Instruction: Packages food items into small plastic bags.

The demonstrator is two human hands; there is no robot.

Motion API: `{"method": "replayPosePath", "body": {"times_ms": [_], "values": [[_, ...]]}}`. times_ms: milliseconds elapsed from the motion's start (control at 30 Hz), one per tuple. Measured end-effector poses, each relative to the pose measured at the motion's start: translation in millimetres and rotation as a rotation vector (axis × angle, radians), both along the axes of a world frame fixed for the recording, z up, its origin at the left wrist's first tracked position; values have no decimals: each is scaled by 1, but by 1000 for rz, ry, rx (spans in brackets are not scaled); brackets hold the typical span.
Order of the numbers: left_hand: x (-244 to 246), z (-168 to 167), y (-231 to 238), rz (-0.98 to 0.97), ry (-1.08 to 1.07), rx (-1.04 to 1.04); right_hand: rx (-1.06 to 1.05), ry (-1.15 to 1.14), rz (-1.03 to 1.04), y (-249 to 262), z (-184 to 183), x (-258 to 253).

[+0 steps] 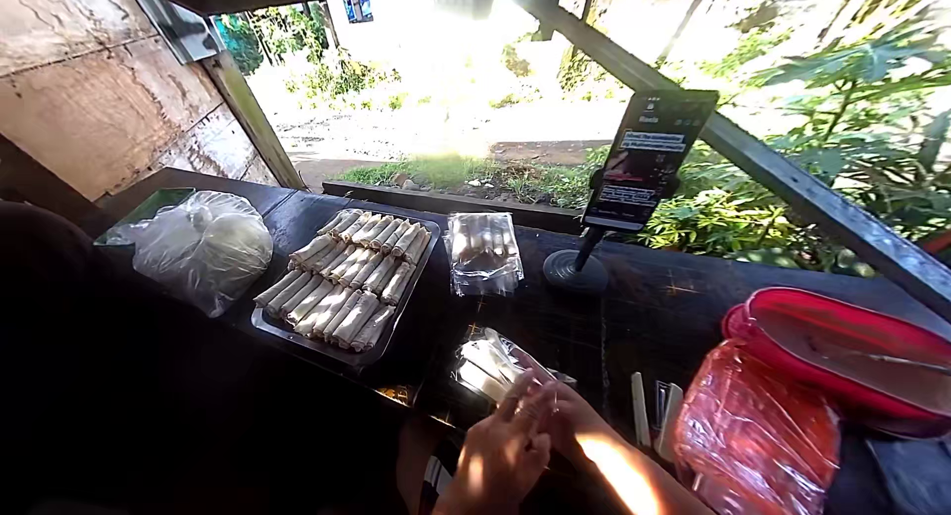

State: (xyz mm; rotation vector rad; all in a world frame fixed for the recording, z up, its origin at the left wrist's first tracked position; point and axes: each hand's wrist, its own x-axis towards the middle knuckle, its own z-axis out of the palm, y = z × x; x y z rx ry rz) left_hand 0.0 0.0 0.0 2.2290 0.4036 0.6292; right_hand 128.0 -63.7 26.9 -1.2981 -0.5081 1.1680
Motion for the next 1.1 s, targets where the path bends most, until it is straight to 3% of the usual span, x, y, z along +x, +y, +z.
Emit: {"method": "replayPosePath", "body": {"times_ms": [100,233,400,533,700,933,1100], "values": [[-13,4,38,293,-34,41,2,-10,-10,-18,-5,1],[-5,15,77,475,187,-21,27,-139,-52,-34,-32,8],[23,36,102,353,654,-180,48,-329,-205,-41,-58,6],[35,46,108,300,845,-247,-22,-449,-193,-44,-62,8],[41,41,107,221,856,-294,-61,-238,-110,-36,-43,13],[35,30,108,165,760,-340,-33,-293,-114,-33,-37,9],[35,29,109,189,793,-366,-129,-103,-149,-31,-33,15]]}}
